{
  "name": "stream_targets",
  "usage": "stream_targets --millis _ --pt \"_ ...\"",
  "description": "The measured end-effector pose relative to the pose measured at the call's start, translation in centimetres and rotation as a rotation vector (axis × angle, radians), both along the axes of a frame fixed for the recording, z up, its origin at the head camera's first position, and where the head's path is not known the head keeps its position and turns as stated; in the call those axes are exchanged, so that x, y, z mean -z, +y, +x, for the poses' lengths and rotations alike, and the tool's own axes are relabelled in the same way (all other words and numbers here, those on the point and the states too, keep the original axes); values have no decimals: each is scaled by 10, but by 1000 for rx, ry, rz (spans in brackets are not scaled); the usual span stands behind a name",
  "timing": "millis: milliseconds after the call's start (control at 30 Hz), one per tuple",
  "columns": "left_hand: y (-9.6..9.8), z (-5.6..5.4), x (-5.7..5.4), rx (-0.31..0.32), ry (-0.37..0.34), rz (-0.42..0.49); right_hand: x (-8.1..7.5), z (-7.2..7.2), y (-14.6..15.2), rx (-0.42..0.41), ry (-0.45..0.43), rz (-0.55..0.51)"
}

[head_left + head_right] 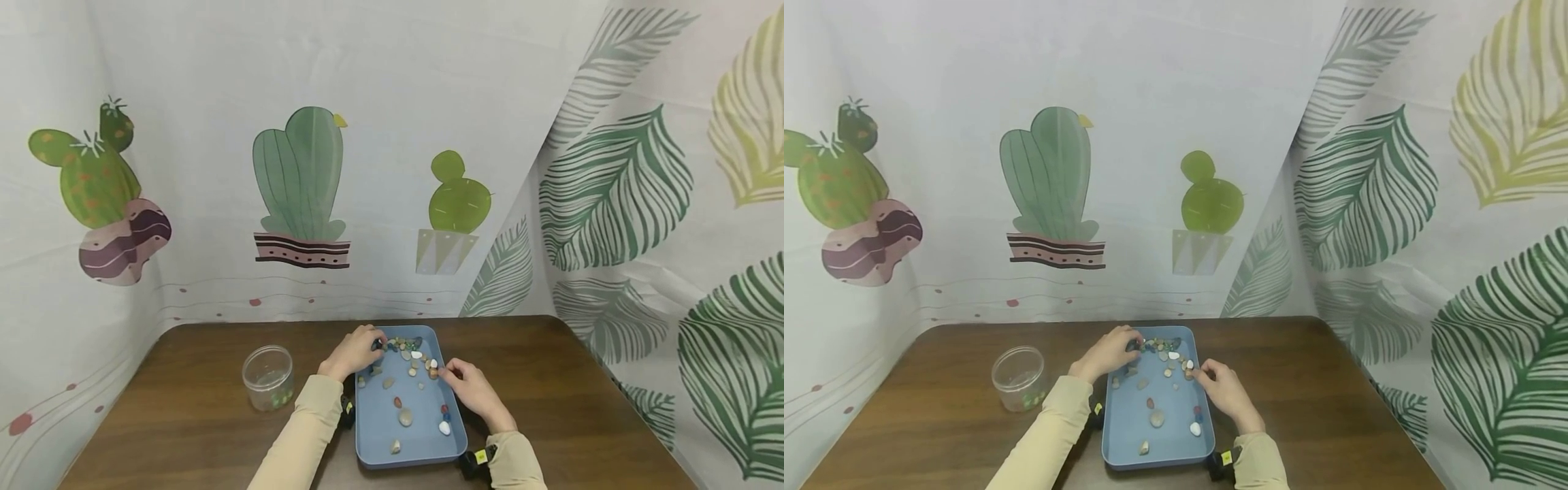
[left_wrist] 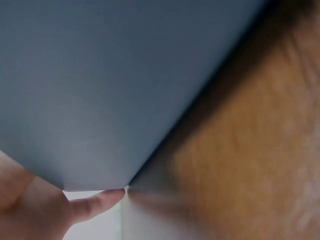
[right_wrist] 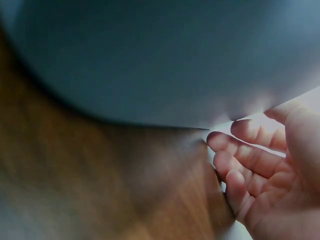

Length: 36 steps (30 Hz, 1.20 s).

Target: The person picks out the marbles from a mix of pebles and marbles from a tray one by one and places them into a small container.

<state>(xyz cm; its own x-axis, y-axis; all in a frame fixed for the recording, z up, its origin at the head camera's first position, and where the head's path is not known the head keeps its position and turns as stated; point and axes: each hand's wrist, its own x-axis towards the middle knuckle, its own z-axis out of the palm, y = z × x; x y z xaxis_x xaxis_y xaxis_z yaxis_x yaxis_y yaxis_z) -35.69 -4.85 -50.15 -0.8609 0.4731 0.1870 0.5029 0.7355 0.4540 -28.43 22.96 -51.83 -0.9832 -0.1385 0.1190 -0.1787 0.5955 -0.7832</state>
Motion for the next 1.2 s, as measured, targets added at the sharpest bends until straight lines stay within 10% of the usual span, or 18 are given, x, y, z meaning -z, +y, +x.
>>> stream_targets --millis 700,1200 --pt "6 2 -1 20 55 -132 -2 1 -2 12 -6 2" --pt "-9 4 -9 3 107 -7 -2 3 -2 -2 11 -4"
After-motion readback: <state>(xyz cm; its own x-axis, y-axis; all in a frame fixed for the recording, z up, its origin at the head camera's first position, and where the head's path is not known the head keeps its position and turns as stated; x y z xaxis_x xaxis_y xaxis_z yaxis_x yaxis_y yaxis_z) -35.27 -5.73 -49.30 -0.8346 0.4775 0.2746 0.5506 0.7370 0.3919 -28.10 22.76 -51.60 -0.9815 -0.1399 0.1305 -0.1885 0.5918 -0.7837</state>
